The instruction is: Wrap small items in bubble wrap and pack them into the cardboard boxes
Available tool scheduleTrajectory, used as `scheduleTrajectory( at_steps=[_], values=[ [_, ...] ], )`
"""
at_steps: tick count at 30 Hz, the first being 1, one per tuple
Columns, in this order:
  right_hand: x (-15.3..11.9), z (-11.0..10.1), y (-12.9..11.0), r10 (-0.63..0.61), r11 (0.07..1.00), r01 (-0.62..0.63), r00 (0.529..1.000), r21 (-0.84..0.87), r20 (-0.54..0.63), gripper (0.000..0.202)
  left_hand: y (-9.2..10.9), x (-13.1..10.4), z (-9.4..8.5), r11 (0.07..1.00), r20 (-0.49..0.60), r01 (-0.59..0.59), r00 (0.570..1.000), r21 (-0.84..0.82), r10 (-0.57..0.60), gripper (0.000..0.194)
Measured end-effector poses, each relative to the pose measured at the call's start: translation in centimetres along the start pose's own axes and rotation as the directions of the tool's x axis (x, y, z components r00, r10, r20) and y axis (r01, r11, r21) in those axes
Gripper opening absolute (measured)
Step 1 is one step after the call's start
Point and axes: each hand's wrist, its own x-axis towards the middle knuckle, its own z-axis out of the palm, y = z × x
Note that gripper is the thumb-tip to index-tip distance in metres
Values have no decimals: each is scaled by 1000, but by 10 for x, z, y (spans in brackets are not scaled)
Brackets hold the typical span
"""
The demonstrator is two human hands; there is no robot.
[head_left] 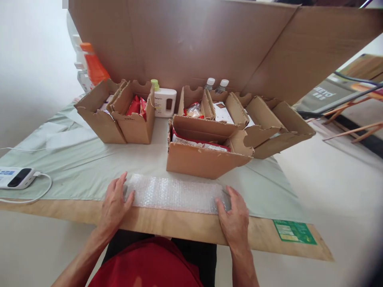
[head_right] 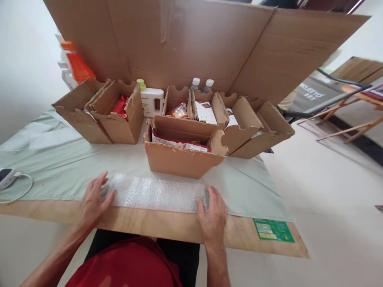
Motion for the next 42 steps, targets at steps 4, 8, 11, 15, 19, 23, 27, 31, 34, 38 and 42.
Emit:
scheduleTrajectory(
  at_steps=[4,8,11,15,19,23,27,31,34,38,42],
  values=[
    [-7,10,-36,-145,987,147,989,56,-39,39,22,-1,0,974,-124,-223,966,43,227,50],
    [-16,38,-110,-354,931,317,904,180,238,35,46,-12,29,895,79,-445,892,-13,445,46],
    [-19,57,-140,-463,885,393,786,248,409,37,44,-18,46,879,174,-476,864,-19,472,44],
    [-18,51,-100,-409,913,373,827,168,386,36,29,-18,44,877,230,-478,849,-51,476,40],
    [-17,20,-17,-231,966,251,947,-61,225,41,25,-19,40,874,227,-482,846,-63,482,39],
    [-17,-6,27,-87,977,103,992,-189,87,45,23,-18,36,874,138,-469,864,-130,484,32],
    [-9,-6,22,-25,974,37,998,-225,54,43,4,-17,20,950,-68,-312,948,0,311,29],
    [7,12,2,-9,972,33,995,-232,103,41,-13,-17,10,972,-55,-158,984,175,170,38],
    [13,21,-8,-31,983,47,995,-179,93,34,-13,-19,14,975,2,-151,988,166,153,29],
    [10,9,-18,-35,999,36,998,-3,55,30,-4,-18,15,993,-23,-114,993,14,114,19],
    [-6,-14,-37,138,950,-176,978,259,157,27,-9,-5,-4,986,59,96,994,-138,-89,22]
  ],
)
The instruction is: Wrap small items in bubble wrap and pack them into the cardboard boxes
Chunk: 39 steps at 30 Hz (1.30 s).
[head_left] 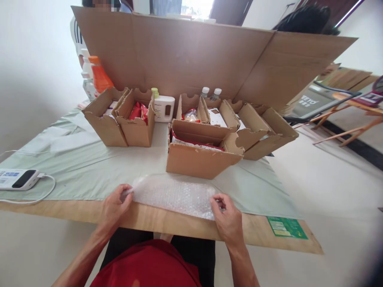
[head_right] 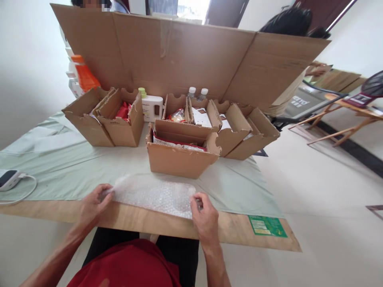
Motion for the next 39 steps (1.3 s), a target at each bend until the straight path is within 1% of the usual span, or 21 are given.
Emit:
scheduleTrajectory(
  at_steps=[2,5,7,9,11,12,14,16,18,20,22,24,26,27,29,30,32,34,35,37,39],
  values=[
    [-18,1,-15,78,983,-90,994,162,80,31,-1,16,-13,998,-5,43,999,-39,-44,27],
    [-49,17,-39,99,908,-206,952,365,290,51,7,52,-21,998,-84,-38,996,-41,34,35],
    [-67,32,-53,54,879,-228,920,418,389,55,17,80,-16,990,-129,-140,982,-12,137,41],
    [-79,44,-63,8,886,-205,903,415,429,54,26,103,-5,972,-156,-231,959,40,234,51],
    [-83,50,-69,-29,904,-177,882,389,470,49,31,113,7,957,-176,-279,941,85,290,57],
    [-83,51,-71,-51,912,-160,869,377,492,46,30,111,12,952,-182,-292,935,94,305,58],
    [-80,49,-73,-97,923,-124,839,363,535,37,23,94,17,942,-163,-329,928,70,336,50],
    [-76,44,-74,-120,926,-120,805,359,581,32,11,63,14,921,-79,-389,918,13,389,41],
    [-71,40,-75,-103,920,-164,777,357,621,30,1,25,3,896,40,-441,896,-57,443,43],
    [-65,38,-76,-82,898,-233,746,374,661,29,-2,-12,-13,883,138,-452,874,-122,466,52],
    [-59,39,-80,-69,849,-322,717,418,694,31,5,-42,-27,884,218,-436,859,-165,464,60],
    [-53,43,-86,-61,773,-422,694,474,718,35,17,-59,-33,889,261,-415,852,-192,454,65],
    [-47,49,-93,-65,700,-488,684,522,726,39,29,-64,-29,892,242,-393,864,-221,441,61],
    [-44,51,-96,-76,676,-496,689,546,720,41,32,-62,-23,898,218,-370,881,-237,420,52],
    [-40,56,-100,-99,648,-469,729,600,677,47,34,-52,-10,925,165,-277,931,-259,325,31],
    [-38,57,-99,-101,644,-442,760,625,642,52,33,-45,-3,944,147,-207,957,-257,250,26],
    [-36,58,-96,-83,664,-374,824,648,561,55,27,-32,7,972,124,-69,987,-226,99,28],
    [-35,59,-91,-74,741,-284,866,608,495,48,21,-21,13,986,105,8,994,-166,10,40],
    [-35,59,-88,-91,798,-217,879,563,468,41,18,-17,15,991,97,18,995,-133,-5,47],
    [-36,63,-84,-200,894,-9,888,449,415,33,13,-13,17,997,82,3,997,-79,3,56],
    [-37,71,-81,-365,912,247,852,327,376,40,10,-12,20,999,69,-24,997,-49,27,58]
  ],
)
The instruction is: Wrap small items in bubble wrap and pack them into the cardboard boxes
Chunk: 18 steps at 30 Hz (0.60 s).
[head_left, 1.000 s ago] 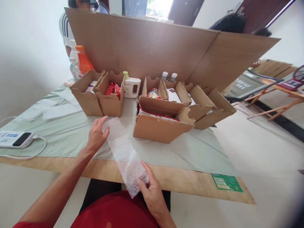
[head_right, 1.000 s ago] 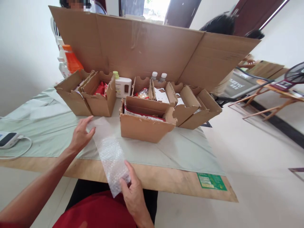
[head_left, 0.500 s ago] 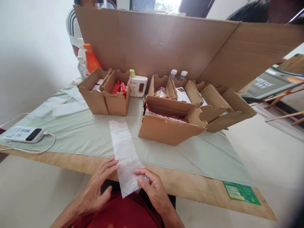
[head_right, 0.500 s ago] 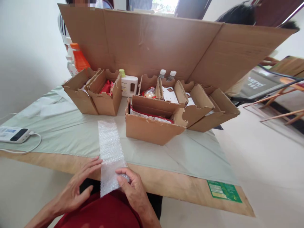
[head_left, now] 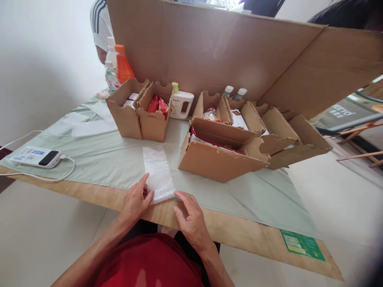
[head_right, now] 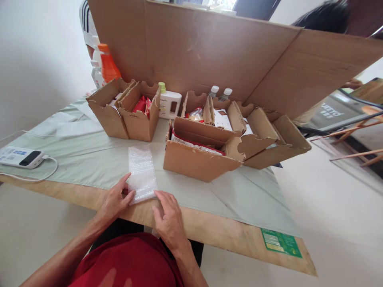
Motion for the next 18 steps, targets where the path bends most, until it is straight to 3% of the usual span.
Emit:
scheduleTrajectory(
  at_steps=[3,8,11,13,16,18],
  values=[
    [5,13,8,-165,950,182,982,-252,86,56,-3,0,4,999,-17,-31,999,43,32,56],
    [16,23,19,-213,864,244,970,-440,120,41,1,-4,-3,984,-74,-121,989,129,131,55],
    [21,21,19,-238,873,262,965,-411,108,34,9,-14,-16,963,-121,-227,962,143,244,55],
    [25,18,16,-249,898,274,961,-344,118,32,13,-21,-23,941,-83,-308,943,142,322,55],
    [31,12,7,-237,937,268,959,-225,155,29,15,-29,-23,922,24,-378,926,83,377,31],
    [36,9,0,-196,957,230,962,-178,188,28,14,-31,-20,941,37,-339,940,16,339,21]
  ],
)
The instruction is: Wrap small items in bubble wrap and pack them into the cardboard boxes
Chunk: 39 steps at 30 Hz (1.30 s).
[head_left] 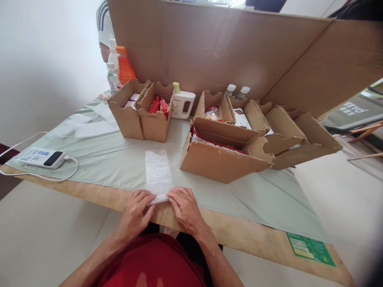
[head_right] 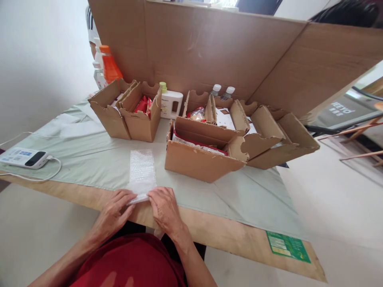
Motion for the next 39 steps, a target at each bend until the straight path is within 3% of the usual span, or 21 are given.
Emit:
scheduleTrajectory(
  at_steps=[2,4,6,8,13,17,20,23,28,33,36,39],
  values=[
    [3,-3,-3,48,998,-48,999,32,-3,25,-2,0,2,992,-14,105,994,-65,-106,23],
    [2,-4,-4,67,997,-65,993,28,-97,22,-5,1,3,969,-21,221,974,-109,-225,29],
    [-3,-2,-5,31,999,-38,971,-25,-239,24,-8,4,3,944,-17,301,952,-131,-306,31],
    [-8,1,-5,-44,995,14,954,-101,-296,25,-11,7,4,936,-23,327,943,-133,-333,31],
    [-9,16,1,-144,964,121,986,-237,-84,33,-16,13,9,970,-60,237,969,-53,-240,26],
    [-4,18,6,-136,971,117,988,-208,-79,27,-13,10,1,996,-121,83,990,44,-77,28],
    [-3,8,2,-88,993,84,995,-88,-41,24,-9,5,-8,998,-76,-52,996,25,53,22],
    [-4,0,-4,-28,1000,28,999,-13,-28,22,-10,6,-9,999,-35,-26,999,-33,25,17],
    [-5,4,-3,-35,986,3,982,-166,-186,30,-24,25,8,997,-89,50,995,52,-46,21],
    [-4,13,4,-62,974,47,996,-223,-58,33,-24,28,8,994,-145,28,989,101,-13,27],
    [-6,9,3,-17,990,10,999,-140,-45,29,-15,16,-4,998,-65,-50,997,32,52,31],
    [-9,2,0,27,998,-28,1000,-52,-12,27,-10,9,-11,998,6,-35,999,-47,35,27]
  ],
)
